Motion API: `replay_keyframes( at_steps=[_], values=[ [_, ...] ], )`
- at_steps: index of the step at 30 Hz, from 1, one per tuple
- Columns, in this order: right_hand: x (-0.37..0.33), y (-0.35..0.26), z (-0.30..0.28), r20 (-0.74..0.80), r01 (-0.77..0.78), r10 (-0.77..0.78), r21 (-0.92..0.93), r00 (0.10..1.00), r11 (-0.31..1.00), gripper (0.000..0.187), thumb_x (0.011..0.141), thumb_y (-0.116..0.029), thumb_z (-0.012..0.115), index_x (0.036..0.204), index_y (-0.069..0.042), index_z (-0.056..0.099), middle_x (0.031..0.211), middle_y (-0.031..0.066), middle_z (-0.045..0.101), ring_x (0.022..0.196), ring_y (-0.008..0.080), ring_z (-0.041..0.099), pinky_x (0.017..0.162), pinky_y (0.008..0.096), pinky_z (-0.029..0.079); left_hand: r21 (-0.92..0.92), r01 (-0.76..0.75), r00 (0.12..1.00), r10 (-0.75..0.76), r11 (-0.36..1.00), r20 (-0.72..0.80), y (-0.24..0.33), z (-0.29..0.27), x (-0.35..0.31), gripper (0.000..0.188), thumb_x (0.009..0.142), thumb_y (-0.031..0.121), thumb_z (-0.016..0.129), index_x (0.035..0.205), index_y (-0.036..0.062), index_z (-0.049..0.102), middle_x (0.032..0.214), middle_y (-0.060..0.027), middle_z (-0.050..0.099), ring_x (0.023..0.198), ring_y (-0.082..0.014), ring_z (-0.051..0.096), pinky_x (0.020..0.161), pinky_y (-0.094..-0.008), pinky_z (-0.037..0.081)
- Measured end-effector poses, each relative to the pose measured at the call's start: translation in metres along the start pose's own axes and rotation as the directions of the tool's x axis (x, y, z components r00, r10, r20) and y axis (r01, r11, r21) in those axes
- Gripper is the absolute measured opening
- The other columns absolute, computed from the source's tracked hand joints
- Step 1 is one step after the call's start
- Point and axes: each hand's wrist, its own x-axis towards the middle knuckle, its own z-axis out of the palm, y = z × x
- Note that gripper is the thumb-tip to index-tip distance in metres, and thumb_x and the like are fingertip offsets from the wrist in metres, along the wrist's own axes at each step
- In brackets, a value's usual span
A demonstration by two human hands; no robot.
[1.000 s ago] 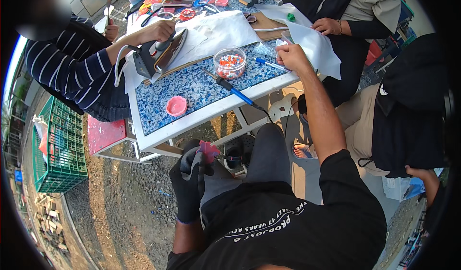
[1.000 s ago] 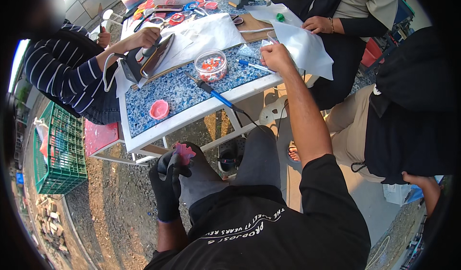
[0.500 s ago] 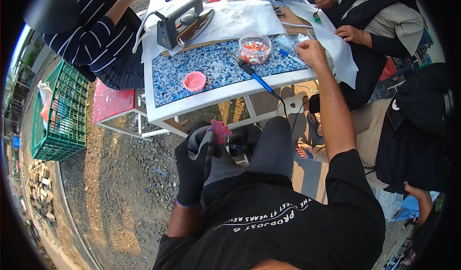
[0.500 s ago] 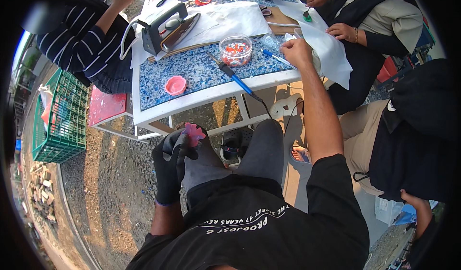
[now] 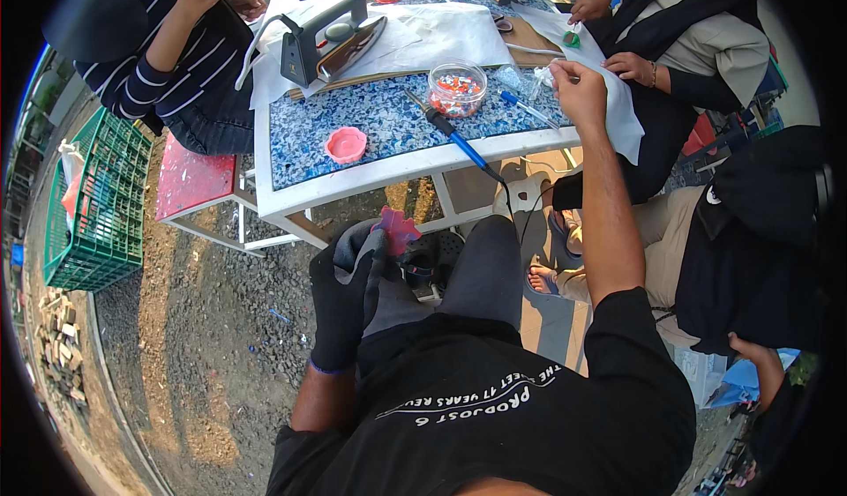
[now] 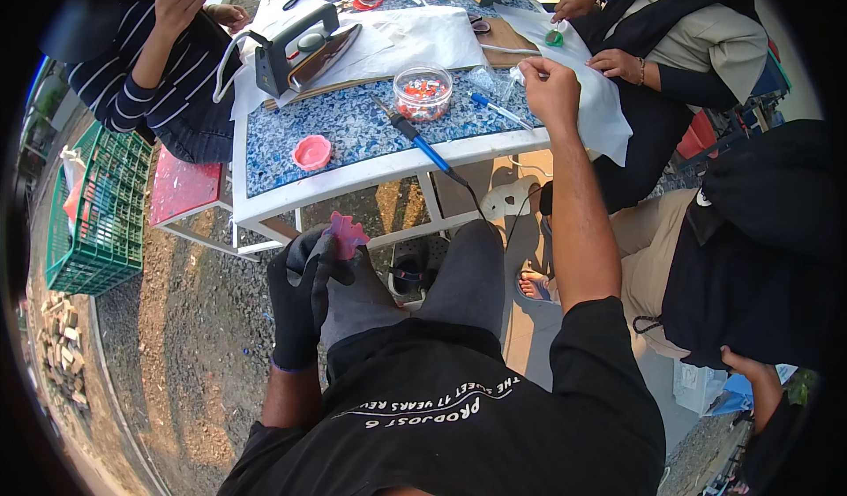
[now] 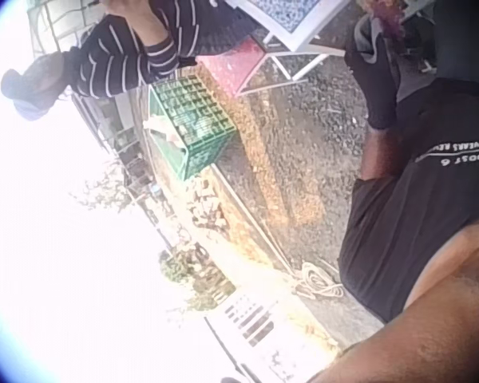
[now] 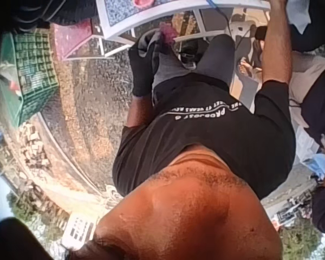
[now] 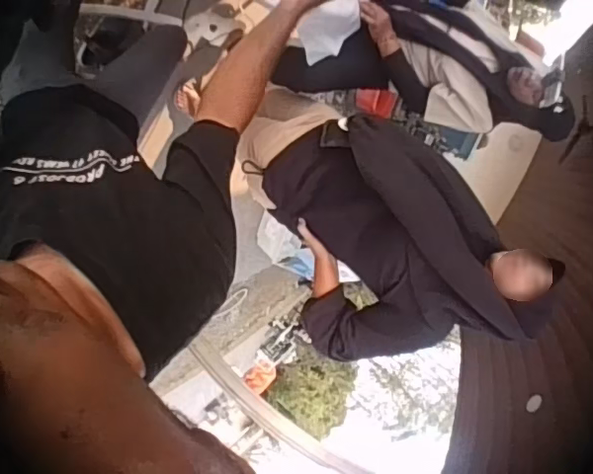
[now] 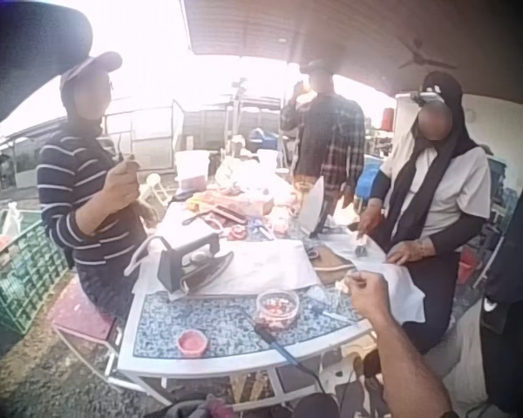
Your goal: Assembling small recycled foam or plastic components using a pointed tool.
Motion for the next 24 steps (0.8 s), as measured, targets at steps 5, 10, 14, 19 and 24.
replay_keyframes(
  at_steps=[5,10,14,19,24],
  values=[
    [-0.018,-0.027,-0.028,0.156,0.102,-0.189,0.445,0.969,0.890,0.019,0.101,-0.018,0.065,0.108,-0.002,0.074,0.087,0.0018,0.074,0.073,0.0069,0.064,0.065,0.0236,0.050,-0.082,0.070,0.997,-0.068,0.994,0.023,0.011,0.006,0.006,0.023,0.099,0.013,0.067,0.114,-0.0039,0.071,0.085,-0.0057,0.073,0.069,-0.0090,0.066,0.062,-0.0262,0.052],
    [-0.080,-0.082,-0.069,0.352,-0.022,-0.274,0.649,0.895,0.761,0.017,0.105,-0.013,0.057,0.111,0.000,0.066,0.076,-0.0019,0.060,0.072,0.0051,0.059,0.069,0.0221,0.047,-0.027,-0.128,0.985,0.130,0.991,0.116,0.033,0.016,0.009,0.024,0.098,0.011,0.064,0.114,-0.0064,0.072,0.081,-0.0091,0.073,0.069,-0.0110,0.068,0.065,-0.0263,0.053],
    [-0.127,-0.117,-0.091,0.564,-0.069,-0.421,0.651,0.711,0.755,0.015,0.104,-0.011,0.058,0.109,0.002,0.065,0.078,-0.0024,0.059,0.066,0.0003,0.052,0.064,0.0171,0.045,-0.170,0.059,0.988,-0.033,0.984,0.150,0.042,0.027,0.007,0.026,0.100,0.013,0.064,0.115,-0.0077,0.070,0.083,-0.0091,0.074,0.068,-0.0121,0.069,0.062,-0.0258,0.053],
    [-0.171,-0.141,-0.101,0.582,0.011,-0.353,0.508,0.733,0.861,0.009,0.097,-0.004,0.066,0.099,0.004,0.069,0.080,-0.0005,0.064,0.066,0.0003,0.053,0.055,0.0178,0.044,-0.237,0.168,0.975,-0.127,0.957,0.180,0.045,0.039,0.000,0.028,0.101,0.018,0.066,0.115,-0.0059,0.070,0.081,-0.0058,0.072,0.064,-0.0093,0.065,0.057,-0.0236,0.049],
    [-0.177,-0.147,-0.101,0.511,0.310,-0.505,0.421,0.695,0.853,0.009,0.093,-0.005,0.071,0.096,0.003,0.073,0.081,0.0076,0.072,0.068,0.0063,0.063,0.055,0.0216,0.048,-0.247,0.215,0.968,-0.172,0.945,0.185,0.048,0.042,-0.004,0.031,0.102,0.023,0.067,0.116,-0.0047,0.070,0.081,-0.0038,0.071,0.063,-0.0062,0.061,0.054,-0.0216,0.046]
  ],
)
